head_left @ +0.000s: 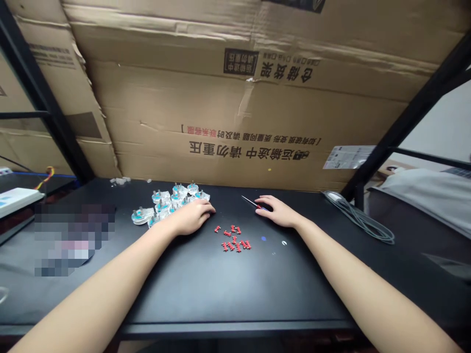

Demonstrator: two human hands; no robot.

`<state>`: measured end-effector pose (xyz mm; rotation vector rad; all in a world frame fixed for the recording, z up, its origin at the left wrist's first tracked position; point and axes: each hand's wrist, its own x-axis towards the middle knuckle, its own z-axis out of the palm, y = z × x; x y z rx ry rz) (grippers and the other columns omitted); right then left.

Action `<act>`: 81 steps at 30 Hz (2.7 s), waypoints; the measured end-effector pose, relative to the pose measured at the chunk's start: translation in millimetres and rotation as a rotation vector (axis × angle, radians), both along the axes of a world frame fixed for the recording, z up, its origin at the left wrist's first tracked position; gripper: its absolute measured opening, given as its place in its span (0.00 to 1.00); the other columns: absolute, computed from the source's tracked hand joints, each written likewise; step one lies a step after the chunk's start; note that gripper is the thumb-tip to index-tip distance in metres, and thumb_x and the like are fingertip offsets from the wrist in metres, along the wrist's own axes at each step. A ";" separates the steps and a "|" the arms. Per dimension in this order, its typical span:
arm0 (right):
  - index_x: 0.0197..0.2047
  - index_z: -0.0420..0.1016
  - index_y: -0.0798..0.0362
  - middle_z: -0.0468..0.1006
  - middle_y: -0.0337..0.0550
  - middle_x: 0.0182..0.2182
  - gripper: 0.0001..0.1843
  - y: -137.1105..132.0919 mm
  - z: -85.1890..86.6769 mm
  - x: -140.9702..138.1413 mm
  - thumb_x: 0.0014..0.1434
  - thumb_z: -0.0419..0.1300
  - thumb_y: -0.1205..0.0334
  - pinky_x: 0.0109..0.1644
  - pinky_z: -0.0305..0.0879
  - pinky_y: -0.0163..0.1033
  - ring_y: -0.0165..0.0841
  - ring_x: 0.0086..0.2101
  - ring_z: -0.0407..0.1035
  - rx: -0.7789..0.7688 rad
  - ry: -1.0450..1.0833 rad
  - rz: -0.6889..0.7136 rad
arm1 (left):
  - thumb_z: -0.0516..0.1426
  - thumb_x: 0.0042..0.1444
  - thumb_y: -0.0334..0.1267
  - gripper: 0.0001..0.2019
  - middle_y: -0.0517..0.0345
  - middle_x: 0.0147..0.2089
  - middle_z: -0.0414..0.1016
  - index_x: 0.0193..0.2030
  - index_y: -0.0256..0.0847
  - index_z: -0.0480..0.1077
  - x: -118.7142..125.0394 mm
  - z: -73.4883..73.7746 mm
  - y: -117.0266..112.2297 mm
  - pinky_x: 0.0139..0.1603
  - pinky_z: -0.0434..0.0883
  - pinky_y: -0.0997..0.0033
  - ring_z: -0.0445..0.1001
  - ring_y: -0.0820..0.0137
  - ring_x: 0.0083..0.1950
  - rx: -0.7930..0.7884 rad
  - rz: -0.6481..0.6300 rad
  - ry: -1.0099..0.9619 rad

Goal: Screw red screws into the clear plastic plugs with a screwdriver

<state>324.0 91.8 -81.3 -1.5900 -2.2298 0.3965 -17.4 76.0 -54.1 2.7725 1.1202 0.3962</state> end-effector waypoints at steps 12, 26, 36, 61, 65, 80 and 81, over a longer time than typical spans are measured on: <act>0.60 0.72 0.48 0.66 0.50 0.64 0.29 2.4 -2.4 1.2 0.62 0.57 0.41 0.70 0.53 0.53 0.46 0.66 0.56 0.009 0.003 0.020 | 0.49 0.67 0.34 0.14 0.47 0.52 0.76 0.50 0.40 0.75 -1.1 -2.8 1.1 0.59 0.71 0.58 0.74 0.59 0.54 0.011 0.003 -0.021; 0.60 0.72 0.50 0.66 0.52 0.64 0.29 1.1 -0.9 -0.9 0.61 0.58 0.43 0.71 0.52 0.53 0.46 0.66 0.57 0.000 0.007 0.016 | 0.50 0.66 0.34 0.14 0.46 0.53 0.76 0.50 0.40 0.75 -0.3 0.0 -0.9 0.58 0.71 0.57 0.75 0.58 0.54 0.007 0.005 -0.018; 0.60 0.72 0.47 0.66 0.50 0.64 0.28 0.3 -0.8 0.2 0.62 0.57 0.41 0.70 0.53 0.53 0.46 0.66 0.57 -0.004 -0.004 0.001 | 0.50 0.65 0.34 0.14 0.46 0.53 0.76 0.51 0.39 0.74 -0.2 -2.0 0.5 0.60 0.69 0.56 0.73 0.57 0.56 0.001 0.011 -0.002; 0.61 0.71 0.48 0.66 0.51 0.64 0.29 -1.1 0.8 0.4 0.62 0.57 0.42 0.70 0.53 0.52 0.47 0.66 0.57 -0.003 -0.017 0.011 | 0.51 0.66 0.35 0.14 0.47 0.54 0.76 0.52 0.39 0.74 2.3 0.7 -0.4 0.60 0.69 0.59 0.74 0.58 0.56 -0.006 0.026 0.023; 0.61 0.71 0.48 0.66 0.50 0.64 0.29 -1.7 1.9 0.0 0.62 0.57 0.41 0.70 0.53 0.52 0.47 0.66 0.56 -0.011 -0.015 0.009 | 0.51 0.66 0.35 0.14 0.47 0.55 0.75 0.52 0.39 0.74 2.1 0.8 -1.5 0.61 0.68 0.59 0.73 0.58 0.57 -0.009 0.035 0.019; 0.57 0.73 0.50 0.68 0.52 0.62 0.26 -0.2 0.6 0.9 0.61 0.59 0.45 0.68 0.56 0.52 0.45 0.63 0.61 0.038 -0.010 0.018 | 0.52 0.65 0.36 0.14 0.47 0.55 0.75 0.53 0.40 0.74 0.8 0.2 -1.1 0.61 0.69 0.57 0.72 0.57 0.58 -0.013 0.026 0.023; 0.55 0.74 0.50 0.70 0.51 0.61 0.23 -0.3 1.1 0.4 0.61 0.61 0.47 0.67 0.57 0.51 0.44 0.61 0.63 0.050 -0.006 0.022 | 0.52 0.65 0.36 0.14 0.47 0.55 0.75 0.53 0.40 0.74 1.0 0.5 -1.4 0.61 0.69 0.57 0.72 0.57 0.58 -0.014 0.026 0.025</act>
